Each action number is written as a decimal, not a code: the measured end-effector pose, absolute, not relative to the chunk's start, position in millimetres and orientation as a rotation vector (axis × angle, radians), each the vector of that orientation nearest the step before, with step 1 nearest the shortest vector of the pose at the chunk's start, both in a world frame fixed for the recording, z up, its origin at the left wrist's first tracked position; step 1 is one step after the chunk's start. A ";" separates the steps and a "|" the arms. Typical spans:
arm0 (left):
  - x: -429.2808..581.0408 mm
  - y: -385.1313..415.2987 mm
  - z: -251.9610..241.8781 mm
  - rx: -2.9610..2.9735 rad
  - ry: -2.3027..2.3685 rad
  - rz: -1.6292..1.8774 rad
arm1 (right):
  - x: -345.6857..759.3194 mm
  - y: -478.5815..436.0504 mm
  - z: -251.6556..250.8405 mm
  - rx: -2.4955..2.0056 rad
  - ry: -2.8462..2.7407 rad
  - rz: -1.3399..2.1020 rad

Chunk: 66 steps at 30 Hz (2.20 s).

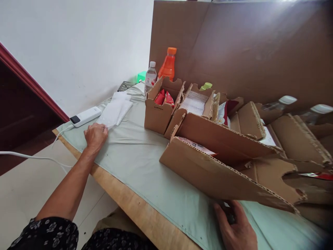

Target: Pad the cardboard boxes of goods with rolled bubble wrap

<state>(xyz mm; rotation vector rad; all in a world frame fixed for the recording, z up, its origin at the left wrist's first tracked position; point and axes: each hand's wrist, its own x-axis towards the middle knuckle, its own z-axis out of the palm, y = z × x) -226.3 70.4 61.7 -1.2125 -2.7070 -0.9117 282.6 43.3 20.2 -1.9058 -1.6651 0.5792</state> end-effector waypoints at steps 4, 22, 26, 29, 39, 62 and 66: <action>-218.6 45.7 85.7 -1.217 -2.618 -1.065 | 276.4 38.9 28.4 -1.893 -1.608 0.532; 43.6 -64.7 82.8 -3.032 -2.301 -2.063 | 243.0 -48.1 58.0 -1.506 -1.590 1.172; 19.4 -59.0 74.4 -2.768 -2.102 -1.823 | 268.0 -30.0 55.2 -1.667 -1.594 0.947; -16.3 -39.2 68.9 -2.359 -2.198 -1.702 | 298.2 -17.7 59.6 -1.784 -1.686 0.705; -35.3 56.9 56.0 -2.345 -2.350 -1.976 | 272.7 36.7 81.1 -1.569 -1.830 0.649; -28.3 -17.7 51.4 -2.609 -1.727 -1.093 | 308.1 -29.8 56.4 -1.335 -2.054 0.214; -2.7 -18.3 40.1 -2.792 -1.486 -0.850 | 262.3 -29.9 48.9 -1.191 -2.355 0.294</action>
